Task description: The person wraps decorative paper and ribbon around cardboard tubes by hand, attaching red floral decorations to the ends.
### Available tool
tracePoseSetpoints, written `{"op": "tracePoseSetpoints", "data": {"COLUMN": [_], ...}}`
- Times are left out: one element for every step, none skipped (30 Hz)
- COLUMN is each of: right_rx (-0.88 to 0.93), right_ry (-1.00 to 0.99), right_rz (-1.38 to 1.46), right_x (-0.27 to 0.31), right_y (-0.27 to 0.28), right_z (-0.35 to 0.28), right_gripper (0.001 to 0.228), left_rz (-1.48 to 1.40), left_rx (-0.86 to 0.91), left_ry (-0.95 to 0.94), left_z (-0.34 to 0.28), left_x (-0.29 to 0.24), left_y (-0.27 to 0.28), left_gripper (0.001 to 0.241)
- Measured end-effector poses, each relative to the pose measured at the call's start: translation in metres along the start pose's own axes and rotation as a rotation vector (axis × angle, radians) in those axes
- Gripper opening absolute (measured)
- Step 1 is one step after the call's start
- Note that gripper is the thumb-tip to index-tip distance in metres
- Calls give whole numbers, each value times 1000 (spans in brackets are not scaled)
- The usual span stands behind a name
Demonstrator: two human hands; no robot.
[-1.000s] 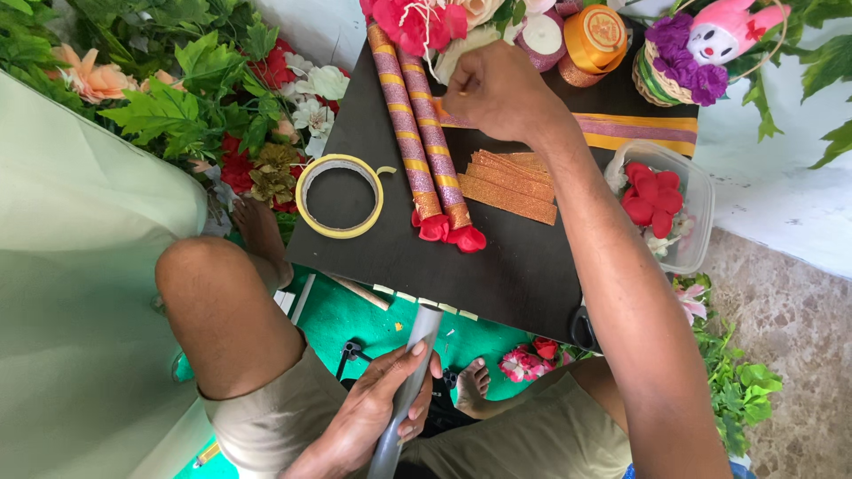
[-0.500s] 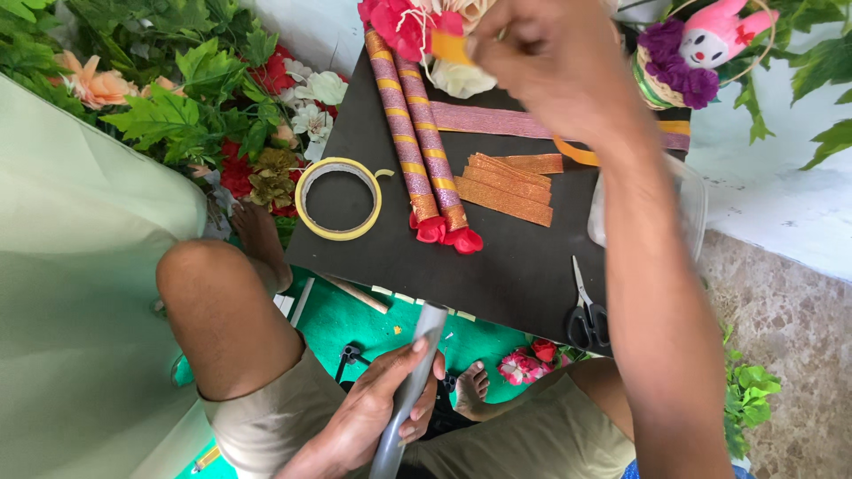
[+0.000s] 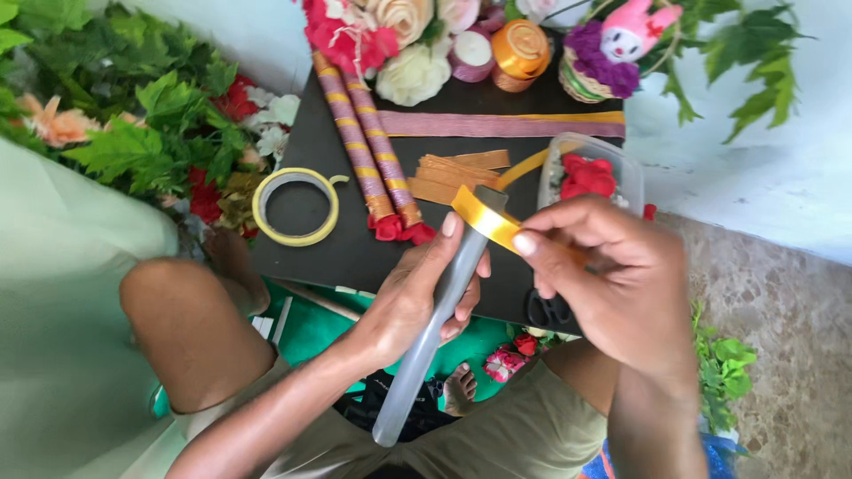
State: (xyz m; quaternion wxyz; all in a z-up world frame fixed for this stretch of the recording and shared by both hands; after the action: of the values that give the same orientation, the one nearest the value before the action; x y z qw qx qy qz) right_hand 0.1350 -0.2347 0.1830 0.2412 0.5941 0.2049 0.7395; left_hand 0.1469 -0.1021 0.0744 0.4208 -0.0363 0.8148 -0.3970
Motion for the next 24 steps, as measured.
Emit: {"op": "tracePoseSetpoints", "data": {"right_rx": [-11,-9,-7,-11,0,12,8,52,95,92,148,204,202,217,233,230,216,207,209,201,192,192,306,419], "right_ry": [0,-27,-53,-54,-55,-55,-56,-58,-59,-66,-73,-74,-76,-47,-17,-18,-11,-5,-9,-92,-175,-176,-145,-116], "right_rz": [-3,14,33,33,35,36,35,73,110,110,45,-21,-23,-21,-20,-21,-73,-123,-123,-71,-18,-21,33,85], "right_x": [-6,-14,-23,-24,-25,-26,-29,-33,-36,-32,-29,-25,-25,-23,-20,-17,-14,-11,-15,-25,-34,-46,-56,-65], "right_y": [2,2,0,2,2,2,6,6,6,17,24,31,40,48,56,60,64,69,70,73,75,72,60,49], "right_z": [-3,-6,-9,-10,-11,-12,-14,-15,-16,-19,-22,-23,-29,-36,-42,-51,-59,-67,-82,-97,-113,-124,-136,-150], "right_gripper": [8,7,6,6,6,5,5,7,11,11,13,16,16,18,21,21,21,22,22,18,15,15,20,26], "left_rz": [6,32,57,59,35,10,12,36,59,59,56,53,54,39,24,25,61,94,92,168,244,242,201,159], "left_rx": [10,-6,-22,-19,-16,-12,-9,9,27,30,-46,-121,-118,-142,-165,-161,-163,-170,-171,-109,-46,-44,-75,-104], "left_ry": [1,-2,-6,-4,-12,-21,-19,-36,-53,-45,-57,-74,-72,-110,-148,-146,-164,-180,-176,-245,-313,-313,-326,-337], "left_z": [3,5,6,9,11,13,16,19,23,24,26,28,29,29,28,25,22,18,14,10,5,5,4,3], "left_x": [1,3,4,6,8,9,11,10,9,-1,-13,-26,-39,-54,-69,-80,-92,-103,-108,-118,-128,-129,-131,-131], "left_y": [-6,-9,-11,-13,-15,-17,-17,-17,-17,-18,-14,-10,-9,-7,-4,-3,-1,1,7,7,7,12,19,27], "left_gripper": [65,64,62,62,59,56,56,54,52,52,55,59,59,60,61,61,61,62,62,57,54,54,50,48]}}
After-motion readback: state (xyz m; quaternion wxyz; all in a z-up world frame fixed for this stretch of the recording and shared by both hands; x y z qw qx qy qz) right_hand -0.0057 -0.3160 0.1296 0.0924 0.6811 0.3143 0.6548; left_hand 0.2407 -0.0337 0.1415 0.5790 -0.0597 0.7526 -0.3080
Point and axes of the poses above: each hand's wrist, its own z-axis towards the middle knuckle, its own y-axis out of the back of the hand, x = y × z, the point moved 7 cm from there along z, towards the middle knuckle, and after that the axes turned 8 degrees about -z, right-handed, at the moved point
